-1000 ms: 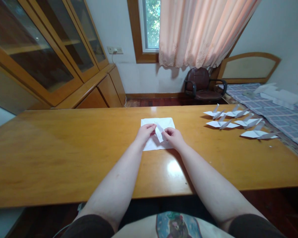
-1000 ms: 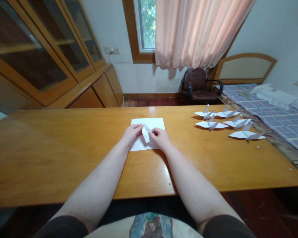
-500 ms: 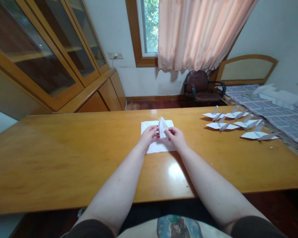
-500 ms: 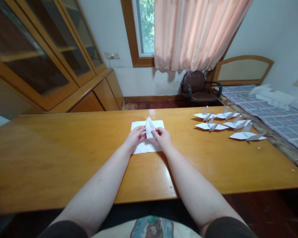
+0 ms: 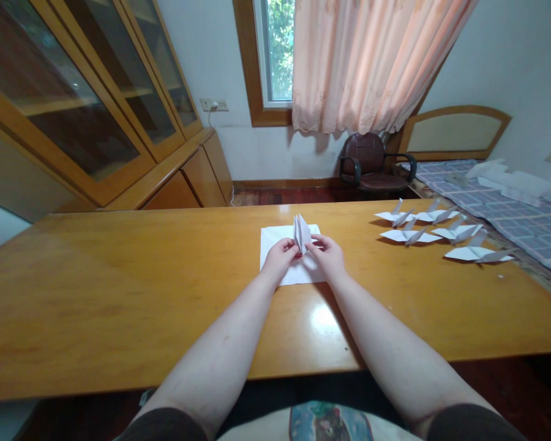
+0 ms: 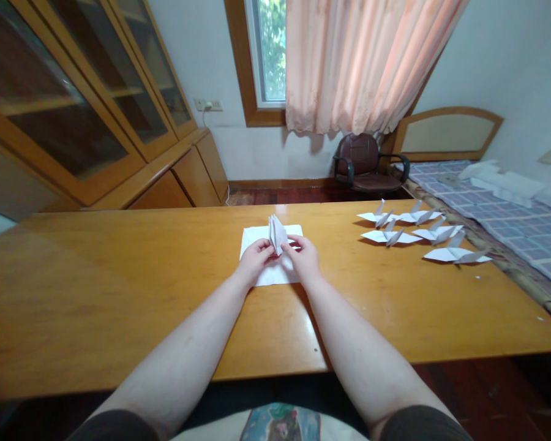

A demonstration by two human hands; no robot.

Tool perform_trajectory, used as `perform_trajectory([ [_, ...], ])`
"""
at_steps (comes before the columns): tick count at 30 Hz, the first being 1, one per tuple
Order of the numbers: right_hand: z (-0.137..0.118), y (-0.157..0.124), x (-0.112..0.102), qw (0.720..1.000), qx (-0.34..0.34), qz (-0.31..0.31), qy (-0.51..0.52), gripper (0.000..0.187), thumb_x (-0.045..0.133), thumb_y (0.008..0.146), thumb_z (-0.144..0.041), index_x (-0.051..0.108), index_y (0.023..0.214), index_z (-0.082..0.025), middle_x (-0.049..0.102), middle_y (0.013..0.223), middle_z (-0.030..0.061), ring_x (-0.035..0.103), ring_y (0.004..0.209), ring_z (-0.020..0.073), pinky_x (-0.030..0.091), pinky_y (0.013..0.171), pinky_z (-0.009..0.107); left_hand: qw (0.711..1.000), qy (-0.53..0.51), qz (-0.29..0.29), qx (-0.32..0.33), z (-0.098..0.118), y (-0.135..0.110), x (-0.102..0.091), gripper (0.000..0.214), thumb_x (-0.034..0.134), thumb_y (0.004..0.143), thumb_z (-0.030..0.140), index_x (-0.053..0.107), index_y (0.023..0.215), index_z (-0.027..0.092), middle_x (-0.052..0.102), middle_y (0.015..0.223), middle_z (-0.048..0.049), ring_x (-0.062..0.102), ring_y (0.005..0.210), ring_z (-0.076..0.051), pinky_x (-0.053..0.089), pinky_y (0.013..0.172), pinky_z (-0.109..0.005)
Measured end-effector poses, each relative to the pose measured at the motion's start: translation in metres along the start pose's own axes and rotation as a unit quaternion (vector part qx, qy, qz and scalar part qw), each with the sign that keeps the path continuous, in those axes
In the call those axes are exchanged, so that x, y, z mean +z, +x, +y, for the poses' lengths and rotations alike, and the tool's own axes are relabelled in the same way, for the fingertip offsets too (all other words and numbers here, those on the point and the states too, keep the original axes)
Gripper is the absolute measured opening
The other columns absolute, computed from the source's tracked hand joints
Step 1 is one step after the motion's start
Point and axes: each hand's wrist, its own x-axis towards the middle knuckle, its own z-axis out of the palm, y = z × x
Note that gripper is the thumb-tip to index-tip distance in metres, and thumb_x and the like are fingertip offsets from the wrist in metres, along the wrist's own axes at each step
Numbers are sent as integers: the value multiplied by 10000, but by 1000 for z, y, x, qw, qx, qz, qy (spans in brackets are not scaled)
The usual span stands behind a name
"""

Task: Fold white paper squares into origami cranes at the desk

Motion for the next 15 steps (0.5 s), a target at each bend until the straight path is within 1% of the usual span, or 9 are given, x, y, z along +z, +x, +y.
perform_trajectory([
  [3, -1, -4, 1, 994, -71, 21, -80, 220, 672, 722, -336, 720, 874, -185, 688, 956, 90, 608, 718, 173, 515, 729, 358, 997, 52, 23, 41, -3, 2, 0, 168, 677, 692, 273, 579, 772, 163, 634, 724, 3, 606, 696, -130, 481, 690, -258],
  [5, -2, -6, 2, 990, -97, 8, -99, 198, 629, 759, -319, 720, 867, -180, 684, 923, 90, 603, 709, 173, 518, 718, 357, 995, 78, 30, 62, -4, 2, 0, 155, 653, 702, 254, 588, 809, 164, 644, 762, -6, 614, 736, -141, 481, 725, -271],
  [8, -2, -7, 4, 990, -97, 5, -98, 308, 638, 757, -319, 687, 1024, -173, 672, 1001, 103, 615, 726, 178, 528, 677, 350, 989, 120, 36, 83, -4, 2, 0, 104, 605, 698, 196, 583, 796, 169, 644, 786, -5, 609, 764, -143, 464, 747, -270],
  [9, -2, -7, 5, 991, -94, 9, -95, 335, 649, 750, -326, 678, 1047, -173, 669, 1016, 105, 620, 724, 179, 533, 674, 352, 986, 136, 38, 86, -3, 2, 0, 90, 589, 694, 181, 580, 782, 171, 641, 777, -1, 603, 758, -142, 457, 738, -265],
  [12, -2, -8, 4, 990, -101, 27, -96, 260, 662, 748, -336, 692, 951, -178, 675, 961, 91, 635, 712, 178, 545, 703, 361, 979, 177, 54, 84, -1, 0, -1, 48, 580, 694, 192, 558, 735, 178, 609, 710, 17, 574, 701, -137, 434, 676, -251],
  [15, -3, -10, 3, 987, -118, 40, -104, 164, 636, 781, -314, 688, 881, -195, 675, 885, 70, 643, 737, 181, 554, 698, 344, 966, 229, 86, 87, 2, -2, -1, 102, 605, 698, 233, 519, 671, 185, 555, 640, 36, 527, 639, -128, 401, 621, -243],
])
